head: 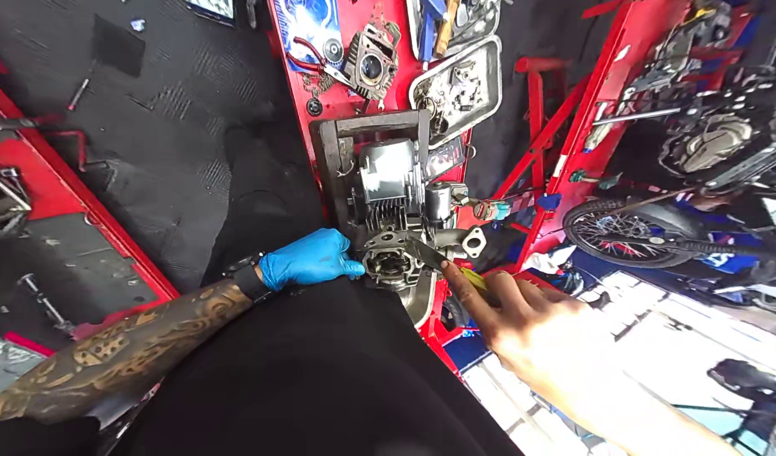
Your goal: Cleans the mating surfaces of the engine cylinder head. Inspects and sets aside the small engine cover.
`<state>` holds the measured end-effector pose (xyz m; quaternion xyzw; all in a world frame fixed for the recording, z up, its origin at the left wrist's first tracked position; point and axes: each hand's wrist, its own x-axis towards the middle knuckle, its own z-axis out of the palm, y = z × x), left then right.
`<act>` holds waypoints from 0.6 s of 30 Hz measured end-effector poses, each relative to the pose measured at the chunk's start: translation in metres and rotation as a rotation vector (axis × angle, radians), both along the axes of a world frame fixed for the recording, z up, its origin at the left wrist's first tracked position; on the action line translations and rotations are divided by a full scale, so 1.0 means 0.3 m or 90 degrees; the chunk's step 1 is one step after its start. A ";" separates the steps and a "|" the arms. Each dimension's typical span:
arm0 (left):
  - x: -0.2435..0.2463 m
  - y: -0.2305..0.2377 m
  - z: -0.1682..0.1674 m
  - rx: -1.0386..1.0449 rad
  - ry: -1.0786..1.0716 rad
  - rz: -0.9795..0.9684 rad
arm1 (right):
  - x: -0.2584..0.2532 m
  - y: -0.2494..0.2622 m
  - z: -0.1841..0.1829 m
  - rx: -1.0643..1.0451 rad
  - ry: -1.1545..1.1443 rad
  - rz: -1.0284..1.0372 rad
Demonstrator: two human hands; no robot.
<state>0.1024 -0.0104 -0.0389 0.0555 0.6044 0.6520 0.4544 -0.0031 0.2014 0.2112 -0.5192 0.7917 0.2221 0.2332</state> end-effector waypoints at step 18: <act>0.009 0.005 -0.014 -0.002 -0.001 0.026 | -0.312 -0.090 -0.067 0.020 -0.230 0.139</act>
